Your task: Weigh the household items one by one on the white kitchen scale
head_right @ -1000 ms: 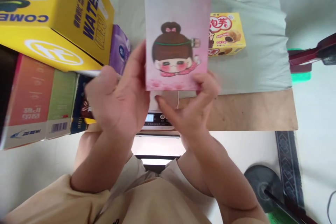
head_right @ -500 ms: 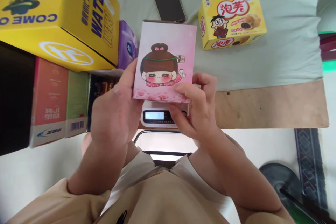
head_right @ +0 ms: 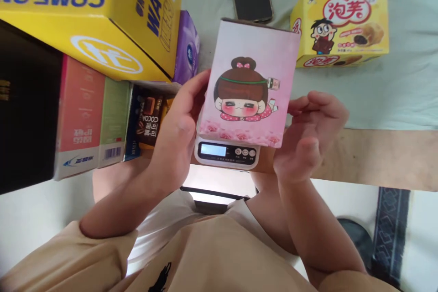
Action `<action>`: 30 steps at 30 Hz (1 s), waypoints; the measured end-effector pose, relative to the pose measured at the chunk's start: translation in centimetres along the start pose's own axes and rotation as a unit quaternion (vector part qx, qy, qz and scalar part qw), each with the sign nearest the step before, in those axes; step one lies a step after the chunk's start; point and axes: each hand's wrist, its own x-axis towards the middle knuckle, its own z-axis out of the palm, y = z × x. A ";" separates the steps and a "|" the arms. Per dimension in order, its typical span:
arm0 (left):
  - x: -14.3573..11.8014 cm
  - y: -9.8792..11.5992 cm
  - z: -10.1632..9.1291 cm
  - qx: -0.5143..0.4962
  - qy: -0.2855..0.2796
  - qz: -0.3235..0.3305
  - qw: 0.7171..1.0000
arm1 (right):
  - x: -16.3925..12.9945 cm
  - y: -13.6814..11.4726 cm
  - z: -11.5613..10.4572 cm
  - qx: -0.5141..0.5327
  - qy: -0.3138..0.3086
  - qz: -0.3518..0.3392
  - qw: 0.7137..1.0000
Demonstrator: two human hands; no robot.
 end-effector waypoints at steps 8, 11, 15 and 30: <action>-0.5 -1.0 -2.2 0.033 0.044 0.019 0.998 | 1.9 -2.0 -0.3 0.059 0.118 0.031 0.991; -0.6 -1.1 -2.7 0.025 0.035 0.018 0.999 | 3.6 -3.8 0.3 0.085 0.120 0.048 0.988; -1.0 -0.8 -2.7 0.019 0.020 0.025 0.999 | 4.7 -5.1 0.8 0.079 0.121 0.064 0.988; -0.8 -0.2 -2.9 0.030 0.006 -0.011 0.999 | 2.6 -2.8 -0.2 0.003 0.061 0.163 0.985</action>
